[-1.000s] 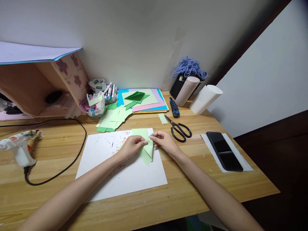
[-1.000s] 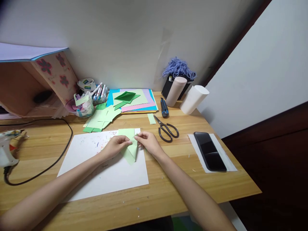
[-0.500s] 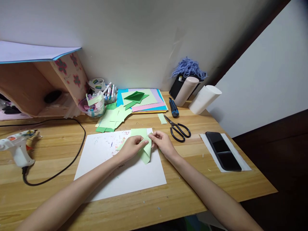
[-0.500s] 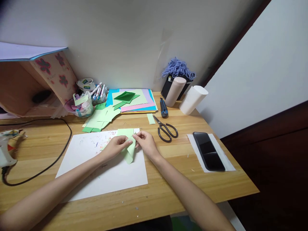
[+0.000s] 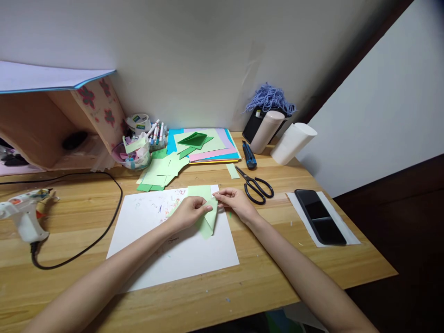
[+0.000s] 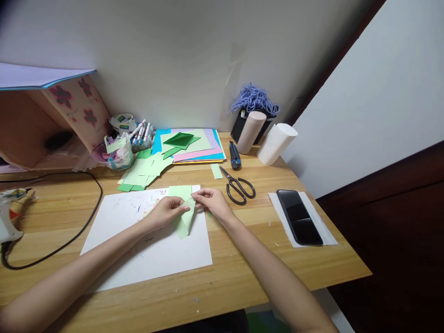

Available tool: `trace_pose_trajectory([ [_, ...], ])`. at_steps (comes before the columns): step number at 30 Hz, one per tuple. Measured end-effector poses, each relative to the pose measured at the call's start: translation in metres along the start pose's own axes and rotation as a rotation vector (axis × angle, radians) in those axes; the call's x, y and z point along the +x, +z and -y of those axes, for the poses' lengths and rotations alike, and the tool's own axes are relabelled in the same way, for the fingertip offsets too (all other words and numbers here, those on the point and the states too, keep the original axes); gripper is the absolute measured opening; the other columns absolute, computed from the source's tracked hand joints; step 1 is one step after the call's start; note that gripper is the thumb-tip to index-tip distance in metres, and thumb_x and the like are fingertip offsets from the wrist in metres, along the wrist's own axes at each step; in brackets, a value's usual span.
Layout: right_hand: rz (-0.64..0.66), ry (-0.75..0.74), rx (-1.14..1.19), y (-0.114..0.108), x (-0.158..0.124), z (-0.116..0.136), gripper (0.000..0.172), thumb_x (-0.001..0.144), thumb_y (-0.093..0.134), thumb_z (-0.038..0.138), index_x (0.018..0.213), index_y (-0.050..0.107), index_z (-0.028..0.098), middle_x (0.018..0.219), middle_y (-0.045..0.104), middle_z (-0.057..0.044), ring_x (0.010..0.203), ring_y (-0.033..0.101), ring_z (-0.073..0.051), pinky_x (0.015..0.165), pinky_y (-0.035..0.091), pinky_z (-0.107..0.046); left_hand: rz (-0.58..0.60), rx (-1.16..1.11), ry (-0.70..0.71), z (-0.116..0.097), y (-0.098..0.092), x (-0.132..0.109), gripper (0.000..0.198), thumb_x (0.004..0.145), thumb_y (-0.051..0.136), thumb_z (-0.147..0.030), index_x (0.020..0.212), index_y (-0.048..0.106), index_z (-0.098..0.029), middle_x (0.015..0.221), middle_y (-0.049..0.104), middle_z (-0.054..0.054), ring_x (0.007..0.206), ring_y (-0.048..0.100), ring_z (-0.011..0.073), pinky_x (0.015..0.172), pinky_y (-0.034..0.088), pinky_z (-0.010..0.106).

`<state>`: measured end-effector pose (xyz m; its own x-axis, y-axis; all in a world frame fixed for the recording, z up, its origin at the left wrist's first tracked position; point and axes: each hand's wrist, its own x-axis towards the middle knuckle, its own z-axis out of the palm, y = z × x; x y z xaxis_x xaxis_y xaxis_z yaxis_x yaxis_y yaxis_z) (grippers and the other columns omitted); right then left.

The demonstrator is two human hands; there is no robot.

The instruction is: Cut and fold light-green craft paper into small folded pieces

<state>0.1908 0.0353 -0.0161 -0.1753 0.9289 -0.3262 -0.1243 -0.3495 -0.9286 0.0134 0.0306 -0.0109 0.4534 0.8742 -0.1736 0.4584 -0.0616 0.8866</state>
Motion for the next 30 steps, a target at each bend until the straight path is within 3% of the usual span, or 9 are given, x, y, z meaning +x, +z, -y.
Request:
trace_pose_trajectory([
  [6,-0.025,-0.067,-0.007,0.0001,0.0008,-0.0024,0.029,0.057,0.076,0.036,0.072,0.066,0.013,0.061,0.064,0.001,0.049,0.059,-0.006,0.051,0.050,-0.016,-0.022,-0.026,-0.016,-0.0039,-0.0016,-0.0013,0.035,0.073,0.052,-0.044,0.052,0.045,-0.016,0.050,0.034,-0.004,0.048,0.028,0.0082,0.047,0.021,0.022],
  [15,-0.100,-0.120,-0.063,0.0056,-0.0006,-0.0015,0.034,0.063,0.069,0.046,0.065,0.060,0.013,0.052,0.059,0.001,0.045,0.056,-0.008,0.048,0.049,-0.018,0.026,-0.064,-0.022,-0.0022,-0.0040,-0.0009,0.035,0.073,0.053,-0.046,0.059,0.059,-0.013,0.048,0.038,-0.004,0.046,0.029,0.0077,0.045,0.020,0.022],
  [21,0.062,-0.033,-0.102,0.0035,-0.0026,-0.0008,0.037,0.054,0.076,0.039,0.071,0.054,0.014,0.054,0.061,0.002,0.045,0.056,-0.008,0.049,0.049,-0.021,0.018,-0.078,-0.043,-0.0042,-0.0053,-0.0009,0.038,0.072,0.053,-0.049,0.056,0.051,-0.014,0.050,0.037,-0.005,0.048,0.029,0.0075,0.047,0.022,0.022],
  [27,0.027,-0.046,-0.139,0.0042,-0.0037,0.0000,0.036,0.061,0.069,0.046,0.065,0.053,0.014,0.050,0.058,0.002,0.043,0.053,-0.007,0.048,0.046,-0.020,0.036,-0.065,-0.025,-0.0013,-0.0060,0.0006,0.037,0.072,0.052,-0.049,0.057,0.050,-0.015,0.052,0.038,-0.005,0.048,0.030,0.0079,0.048,0.023,0.022],
  [30,0.116,-0.069,-0.180,0.0033,-0.0060,0.0005,0.033,0.059,0.073,0.041,0.068,0.055,0.014,0.056,0.059,0.002,0.049,0.055,-0.008,0.050,0.045,-0.020,0.015,-0.076,-0.009,0.0005,-0.0071,0.0017,0.037,0.073,0.051,-0.048,0.056,0.047,-0.015,0.052,0.037,-0.005,0.049,0.031,0.0079,0.047,0.022,0.022],
])
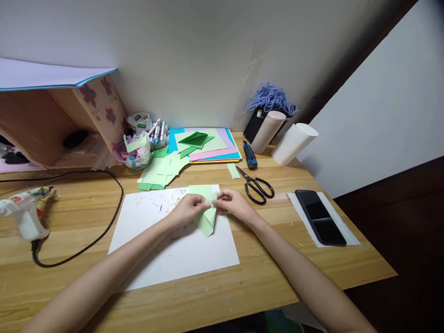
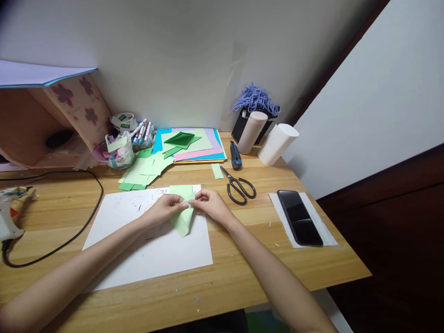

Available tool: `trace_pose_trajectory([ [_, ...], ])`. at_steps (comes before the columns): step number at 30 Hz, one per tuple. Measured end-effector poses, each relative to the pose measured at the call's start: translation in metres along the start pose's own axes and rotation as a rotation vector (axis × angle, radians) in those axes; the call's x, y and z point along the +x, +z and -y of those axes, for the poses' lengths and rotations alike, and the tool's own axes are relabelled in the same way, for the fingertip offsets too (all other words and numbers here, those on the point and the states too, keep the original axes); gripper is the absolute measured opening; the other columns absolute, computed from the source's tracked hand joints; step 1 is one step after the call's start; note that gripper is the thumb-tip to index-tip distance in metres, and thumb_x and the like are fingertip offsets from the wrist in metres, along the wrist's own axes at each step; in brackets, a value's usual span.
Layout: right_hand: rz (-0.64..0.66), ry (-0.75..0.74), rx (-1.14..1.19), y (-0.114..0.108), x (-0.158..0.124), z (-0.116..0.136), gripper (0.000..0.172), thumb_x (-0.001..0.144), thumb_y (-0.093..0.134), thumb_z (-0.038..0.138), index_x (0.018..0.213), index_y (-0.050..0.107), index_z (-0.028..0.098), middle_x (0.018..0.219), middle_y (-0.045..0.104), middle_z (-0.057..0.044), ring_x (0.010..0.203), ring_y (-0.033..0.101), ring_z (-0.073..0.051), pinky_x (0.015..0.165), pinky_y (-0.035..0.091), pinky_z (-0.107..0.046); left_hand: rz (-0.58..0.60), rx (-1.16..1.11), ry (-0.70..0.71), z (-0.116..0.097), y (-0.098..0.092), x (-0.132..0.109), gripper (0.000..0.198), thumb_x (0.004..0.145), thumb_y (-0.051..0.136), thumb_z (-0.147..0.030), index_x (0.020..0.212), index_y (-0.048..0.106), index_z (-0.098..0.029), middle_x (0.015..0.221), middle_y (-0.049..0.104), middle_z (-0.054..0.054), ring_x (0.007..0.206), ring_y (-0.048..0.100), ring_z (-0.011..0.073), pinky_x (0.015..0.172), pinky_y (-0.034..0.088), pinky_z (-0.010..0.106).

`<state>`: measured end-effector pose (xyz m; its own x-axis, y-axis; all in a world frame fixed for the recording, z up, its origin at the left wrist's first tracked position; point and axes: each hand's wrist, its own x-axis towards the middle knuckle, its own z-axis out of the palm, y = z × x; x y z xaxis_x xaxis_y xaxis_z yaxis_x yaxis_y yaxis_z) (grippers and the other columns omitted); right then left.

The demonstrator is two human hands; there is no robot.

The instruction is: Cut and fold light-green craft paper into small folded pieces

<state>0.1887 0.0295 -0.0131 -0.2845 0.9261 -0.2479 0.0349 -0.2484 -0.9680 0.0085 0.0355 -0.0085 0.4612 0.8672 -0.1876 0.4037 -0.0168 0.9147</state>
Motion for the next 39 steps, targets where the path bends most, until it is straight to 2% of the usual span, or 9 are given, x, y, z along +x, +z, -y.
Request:
trace_pose_trajectory([
  [2,0.052,-0.001,-0.032,-0.001,-0.002,0.000,0.032,0.058,0.074,0.038,0.069,0.056,0.014,0.057,0.060,0.002,0.052,0.056,-0.008,0.052,0.044,-0.020,-0.031,-0.021,0.009,0.001,0.000,0.000,0.036,0.074,0.051,-0.047,0.058,0.046,-0.015,0.053,0.038,-0.005,0.049,0.032,0.0080,0.048,0.023,0.022],
  [6,0.049,0.043,-0.033,0.000,-0.005,0.002,0.032,0.059,0.072,0.040,0.066,0.055,0.013,0.054,0.060,0.001,0.050,0.055,-0.009,0.054,0.044,-0.022,-0.090,-0.124,0.028,-0.001,0.003,-0.001,0.032,0.072,0.054,-0.047,0.064,0.050,-0.015,0.060,0.048,-0.003,0.055,0.041,0.0095,0.051,0.029,0.021],
  [9,0.113,0.064,-0.072,0.003,-0.009,0.003,0.031,0.061,0.072,0.039,0.063,0.053,0.014,0.054,0.061,0.000,0.051,0.057,-0.010,0.052,0.043,-0.021,-0.154,-0.150,0.053,-0.004,0.007,-0.003,0.030,0.069,0.058,-0.044,0.068,0.054,-0.014,0.066,0.054,0.000,0.061,0.047,0.0113,0.056,0.034,0.022],
  [15,0.137,0.092,-0.103,0.012,-0.016,0.004,0.031,0.064,0.069,0.042,0.068,0.056,0.015,0.056,0.062,-0.001,0.053,0.059,-0.011,0.052,0.043,-0.021,-0.241,-0.206,0.026,-0.003,0.010,-0.004,0.030,0.066,0.063,-0.041,0.061,0.057,-0.013,0.060,0.055,0.001,0.057,0.047,0.0105,0.053,0.036,0.022],
  [19,0.246,0.127,-0.080,0.016,-0.016,0.005,0.035,0.064,0.067,0.047,0.063,0.056,0.013,0.056,0.061,-0.001,0.048,0.057,-0.010,0.049,0.044,-0.020,-0.313,-0.251,-0.019,-0.002,0.011,-0.003,0.032,0.064,0.064,-0.044,0.062,0.058,-0.013,0.061,0.057,0.001,0.056,0.048,0.0105,0.053,0.037,0.022],
  [23,0.200,0.098,-0.103,0.019,-0.015,0.001,0.038,0.065,0.066,0.048,0.056,0.051,0.014,0.047,0.054,0.003,0.042,0.054,-0.009,0.044,0.040,-0.019,-0.359,-0.254,-0.033,-0.003,0.012,-0.003,0.031,0.067,0.062,-0.043,0.062,0.060,-0.013,0.062,0.059,0.001,0.057,0.050,0.0107,0.053,0.038,0.021],
  [26,0.143,0.073,-0.143,0.020,-0.015,0.000,0.038,0.066,0.065,0.048,0.053,0.050,0.015,0.045,0.052,0.003,0.039,0.052,-0.008,0.042,0.039,-0.019,-0.358,-0.237,-0.031,-0.003,0.012,-0.004,0.030,0.066,0.063,-0.043,0.062,0.059,-0.013,0.061,0.058,0.001,0.056,0.049,0.0104,0.052,0.037,0.021],
  [32,0.090,0.046,-0.162,0.020,-0.017,0.001,0.028,0.068,0.063,0.040,0.061,0.057,0.014,0.048,0.053,0.002,0.040,0.050,-0.008,0.041,0.039,-0.019,-0.269,-0.137,-0.003,-0.001,0.012,-0.006,0.027,0.065,0.062,-0.040,0.062,0.059,-0.013,0.059,0.056,-0.001,0.055,0.048,0.0104,0.049,0.033,0.021],
  [39,0.049,0.029,-0.213,0.021,-0.018,0.001,0.030,0.069,0.061,0.039,0.054,0.050,0.015,0.046,0.050,0.003,0.040,0.046,-0.008,0.039,0.033,-0.019,-0.253,-0.124,0.007,-0.001,0.013,-0.006,0.027,0.069,0.059,-0.037,0.058,0.053,-0.013,0.055,0.047,-0.003,0.053,0.041,0.0088,0.048,0.030,0.020],
])
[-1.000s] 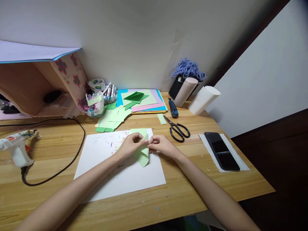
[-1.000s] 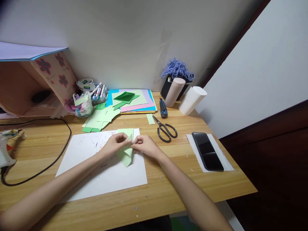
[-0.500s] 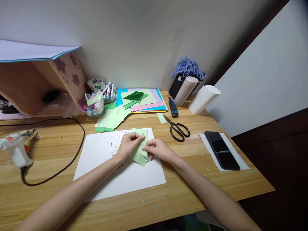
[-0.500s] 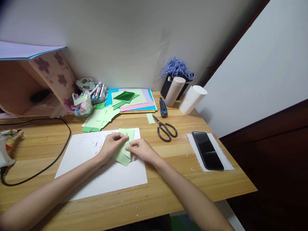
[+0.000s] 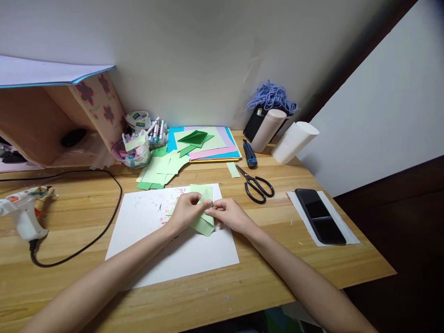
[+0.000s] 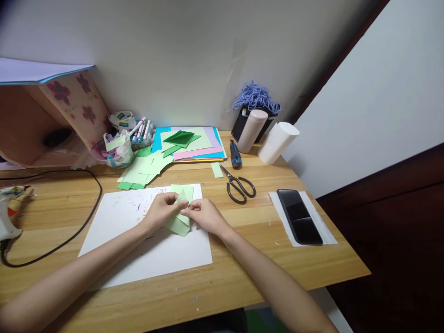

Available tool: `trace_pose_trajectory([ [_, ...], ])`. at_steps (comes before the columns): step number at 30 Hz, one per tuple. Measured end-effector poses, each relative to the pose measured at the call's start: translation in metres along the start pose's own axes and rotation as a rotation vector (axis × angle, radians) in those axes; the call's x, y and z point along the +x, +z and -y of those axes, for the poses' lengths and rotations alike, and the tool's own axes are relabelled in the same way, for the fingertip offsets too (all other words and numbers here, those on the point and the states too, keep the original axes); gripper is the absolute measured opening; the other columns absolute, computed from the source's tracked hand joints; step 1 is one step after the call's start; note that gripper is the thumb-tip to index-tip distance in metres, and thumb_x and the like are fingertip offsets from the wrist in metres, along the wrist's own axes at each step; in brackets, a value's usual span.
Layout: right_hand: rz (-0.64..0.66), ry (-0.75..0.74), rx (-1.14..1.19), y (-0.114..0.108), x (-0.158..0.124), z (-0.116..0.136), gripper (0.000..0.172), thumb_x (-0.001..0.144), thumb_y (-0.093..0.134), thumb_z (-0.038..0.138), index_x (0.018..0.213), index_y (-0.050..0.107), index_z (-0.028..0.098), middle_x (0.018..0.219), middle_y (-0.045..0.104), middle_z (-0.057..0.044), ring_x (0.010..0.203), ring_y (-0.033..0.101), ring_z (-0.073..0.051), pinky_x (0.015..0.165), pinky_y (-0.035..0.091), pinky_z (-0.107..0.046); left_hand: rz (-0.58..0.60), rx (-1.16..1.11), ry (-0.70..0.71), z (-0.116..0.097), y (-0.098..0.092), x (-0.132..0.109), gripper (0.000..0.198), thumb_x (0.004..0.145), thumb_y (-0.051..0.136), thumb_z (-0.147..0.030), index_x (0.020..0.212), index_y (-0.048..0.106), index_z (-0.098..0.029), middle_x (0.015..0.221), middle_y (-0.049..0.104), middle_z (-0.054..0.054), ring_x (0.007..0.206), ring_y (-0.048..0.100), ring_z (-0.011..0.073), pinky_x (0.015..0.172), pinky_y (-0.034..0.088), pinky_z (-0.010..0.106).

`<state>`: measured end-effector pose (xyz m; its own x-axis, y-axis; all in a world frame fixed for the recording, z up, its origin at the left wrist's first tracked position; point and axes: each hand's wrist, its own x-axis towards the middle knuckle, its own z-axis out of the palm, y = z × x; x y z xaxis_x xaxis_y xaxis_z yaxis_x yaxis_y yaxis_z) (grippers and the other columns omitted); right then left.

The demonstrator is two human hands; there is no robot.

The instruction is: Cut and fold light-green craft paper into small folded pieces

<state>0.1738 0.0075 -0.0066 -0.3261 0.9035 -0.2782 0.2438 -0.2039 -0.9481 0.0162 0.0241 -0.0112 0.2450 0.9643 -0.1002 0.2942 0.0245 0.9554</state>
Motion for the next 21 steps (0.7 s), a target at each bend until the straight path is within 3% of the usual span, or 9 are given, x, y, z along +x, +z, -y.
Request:
trace_pose_trajectory([
  [6,-0.019,0.021,0.048,0.002,0.001,-0.001,0.030,0.066,0.064,0.042,0.059,0.053,0.015,0.048,0.051,0.003,0.043,0.047,-0.008,0.044,0.036,-0.019,-0.013,0.022,-0.001,-0.005,-0.001,0.001,0.036,0.070,0.058,-0.042,0.053,0.043,-0.014,0.052,0.036,-0.005,0.051,0.034,0.0072,0.047,0.025,0.020],
  [16,-0.050,-0.018,-0.027,0.001,0.003,-0.003,0.023,0.067,0.063,0.035,0.064,0.054,0.014,0.051,0.049,0.005,0.046,0.038,-0.006,0.046,0.026,-0.018,-0.028,-0.118,-0.030,-0.010,-0.009,0.001,0.033,0.075,0.053,-0.043,0.068,0.062,-0.012,0.059,0.057,0.001,0.056,0.048,0.0116,0.052,0.034,0.022],
  [21,-0.034,-0.015,-0.019,0.002,0.003,-0.003,0.021,0.068,0.062,0.034,0.065,0.055,0.014,0.054,0.052,0.004,0.048,0.042,-0.007,0.047,0.028,-0.019,-0.121,-0.115,-0.002,-0.011,-0.011,0.001,0.035,0.076,0.052,-0.045,0.074,0.067,-0.014,0.070,0.065,0.003,0.062,0.053,0.0130,0.057,0.038,0.022],
])
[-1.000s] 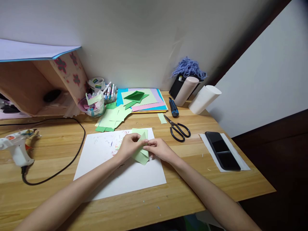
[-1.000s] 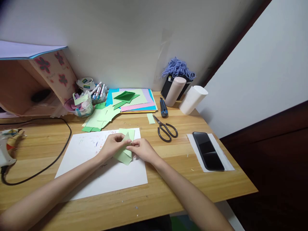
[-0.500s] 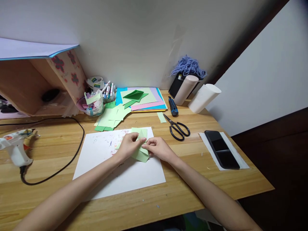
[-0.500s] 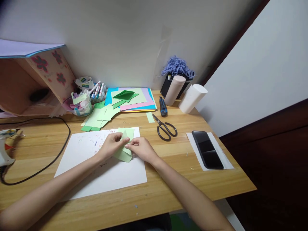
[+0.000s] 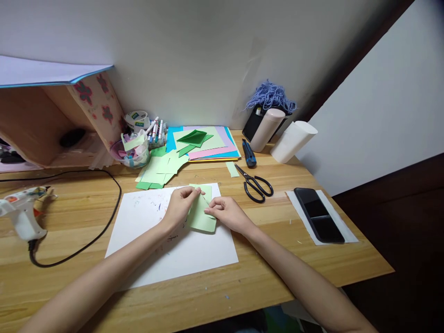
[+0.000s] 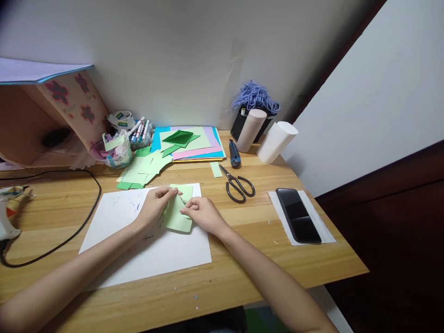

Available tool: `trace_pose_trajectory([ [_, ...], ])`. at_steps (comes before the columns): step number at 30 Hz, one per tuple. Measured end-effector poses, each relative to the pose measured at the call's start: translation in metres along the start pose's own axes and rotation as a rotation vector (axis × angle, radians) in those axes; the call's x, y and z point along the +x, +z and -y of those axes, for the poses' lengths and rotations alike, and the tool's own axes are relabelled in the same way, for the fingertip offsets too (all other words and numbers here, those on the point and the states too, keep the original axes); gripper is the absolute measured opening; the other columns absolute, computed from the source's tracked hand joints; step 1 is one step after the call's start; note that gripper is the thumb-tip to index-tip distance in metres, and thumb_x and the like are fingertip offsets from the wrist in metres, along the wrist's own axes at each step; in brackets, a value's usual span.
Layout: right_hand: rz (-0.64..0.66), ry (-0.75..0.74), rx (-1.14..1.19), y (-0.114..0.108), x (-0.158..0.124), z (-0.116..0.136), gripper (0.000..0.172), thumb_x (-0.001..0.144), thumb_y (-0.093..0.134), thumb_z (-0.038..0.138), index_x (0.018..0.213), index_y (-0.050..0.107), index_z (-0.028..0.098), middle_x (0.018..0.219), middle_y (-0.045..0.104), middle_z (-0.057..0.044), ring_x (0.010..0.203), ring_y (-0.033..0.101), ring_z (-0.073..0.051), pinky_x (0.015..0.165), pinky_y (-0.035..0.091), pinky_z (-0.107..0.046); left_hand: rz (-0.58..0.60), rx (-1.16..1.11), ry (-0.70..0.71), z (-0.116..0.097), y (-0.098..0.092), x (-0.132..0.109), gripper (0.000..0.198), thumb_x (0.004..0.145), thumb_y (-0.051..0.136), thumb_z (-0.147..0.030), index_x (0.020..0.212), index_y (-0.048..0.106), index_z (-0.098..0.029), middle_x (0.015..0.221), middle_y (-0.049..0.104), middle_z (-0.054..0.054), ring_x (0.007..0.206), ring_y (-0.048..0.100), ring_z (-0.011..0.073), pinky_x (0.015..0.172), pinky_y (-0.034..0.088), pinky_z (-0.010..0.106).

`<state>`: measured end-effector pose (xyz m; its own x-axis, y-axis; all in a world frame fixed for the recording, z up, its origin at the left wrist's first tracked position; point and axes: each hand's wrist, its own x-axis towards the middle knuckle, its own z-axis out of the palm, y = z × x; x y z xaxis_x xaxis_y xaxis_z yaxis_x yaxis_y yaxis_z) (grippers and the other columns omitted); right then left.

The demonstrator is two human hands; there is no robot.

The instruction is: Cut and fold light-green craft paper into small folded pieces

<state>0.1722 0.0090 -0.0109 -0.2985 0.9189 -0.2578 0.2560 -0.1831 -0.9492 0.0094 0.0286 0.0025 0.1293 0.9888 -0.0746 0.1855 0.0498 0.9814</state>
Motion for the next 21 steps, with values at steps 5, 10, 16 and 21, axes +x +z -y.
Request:
trace_pose_trajectory([
  [5,-0.011,-0.003,0.053,-0.002,0.000,0.003,0.017,0.069,0.060,0.031,0.069,0.057,0.014,0.060,0.057,0.001,0.053,0.048,-0.009,0.051,0.034,-0.020,-0.063,-0.039,-0.008,0.003,-0.004,0.007,0.031,0.068,0.063,-0.043,0.074,0.068,-0.013,0.075,0.066,0.006,0.067,0.056,0.0148,0.059,0.040,0.023],
  [10,-0.035,-0.016,-0.025,-0.011,0.003,0.003,0.017,0.070,0.059,0.030,0.069,0.059,0.013,0.065,0.059,-0.001,0.059,0.051,-0.011,0.055,0.036,-0.021,-0.093,-0.202,-0.030,0.007,-0.013,0.015,0.031,0.074,0.057,-0.041,0.071,0.065,-0.012,0.068,0.063,0.005,0.061,0.056,0.0127,0.062,0.044,0.025],
  [16,0.003,-0.014,-0.055,-0.020,0.006,-0.003,0.021,0.071,0.058,0.035,0.073,0.061,0.014,0.060,0.054,0.002,0.055,0.046,-0.010,0.053,0.033,-0.021,-0.052,-0.040,0.139,0.001,-0.014,0.013,0.035,0.078,0.052,-0.041,0.102,0.059,-0.016,0.091,0.064,0.007,0.085,0.059,0.0168,0.075,0.045,0.029],
  [21,0.027,-0.031,-0.073,-0.019,0.002,-0.001,0.025,0.068,0.063,0.038,0.071,0.061,0.014,0.053,0.048,0.004,0.051,0.040,-0.008,0.049,0.028,-0.020,0.062,0.064,0.181,0.005,-0.008,0.012,0.054,0.065,0.069,-0.031,0.114,0.052,-0.017,0.073,0.064,0.003,0.072,0.060,0.0163,0.067,0.046,0.028],
])
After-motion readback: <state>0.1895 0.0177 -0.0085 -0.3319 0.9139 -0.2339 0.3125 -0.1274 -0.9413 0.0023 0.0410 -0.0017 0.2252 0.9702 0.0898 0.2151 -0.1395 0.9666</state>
